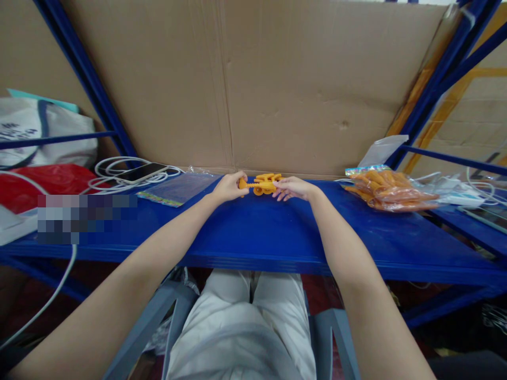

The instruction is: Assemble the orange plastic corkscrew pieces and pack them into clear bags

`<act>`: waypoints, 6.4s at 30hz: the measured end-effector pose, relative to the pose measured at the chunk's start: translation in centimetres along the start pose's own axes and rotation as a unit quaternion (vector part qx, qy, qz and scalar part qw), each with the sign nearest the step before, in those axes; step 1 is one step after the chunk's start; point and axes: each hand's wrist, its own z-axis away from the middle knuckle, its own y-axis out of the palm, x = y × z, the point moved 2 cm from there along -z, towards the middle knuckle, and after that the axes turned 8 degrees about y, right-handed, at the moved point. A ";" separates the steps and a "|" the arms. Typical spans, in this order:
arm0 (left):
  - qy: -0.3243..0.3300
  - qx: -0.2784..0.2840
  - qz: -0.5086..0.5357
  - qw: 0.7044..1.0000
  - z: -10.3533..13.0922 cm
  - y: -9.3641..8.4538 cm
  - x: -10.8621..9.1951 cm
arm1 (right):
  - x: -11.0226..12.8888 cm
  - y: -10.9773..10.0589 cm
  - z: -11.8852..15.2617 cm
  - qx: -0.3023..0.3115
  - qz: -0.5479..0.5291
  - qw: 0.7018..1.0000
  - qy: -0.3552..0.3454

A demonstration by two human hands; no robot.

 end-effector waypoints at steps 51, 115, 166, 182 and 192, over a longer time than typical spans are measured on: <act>0.050 0.206 -0.022 0.977 0.1 2.7 -1.5 | -1.2 -1.2 -0.6 -0.390 0.405 0.821 0.101; -0.042 0.200 -0.141 0.969 0.5 1.2 0.5 | 1.0 2.7 -0.2 -0.248 0.532 0.809 0.042; -0.444 0.032 -0.117 0.888 2.6 -3.5 4.8 | 1.9 3.7 0.0 -0.238 0.402 0.877 -0.114; -0.471 0.000 0.304 0.828 0.7 -1.4 3.8 | 1.3 3.9 -1.1 -0.169 0.250 0.945 -0.128; -0.426 0.060 0.340 0.836 0.6 -0.2 2.1 | 0.6 5.8 -1.5 -0.139 0.171 0.971 -0.092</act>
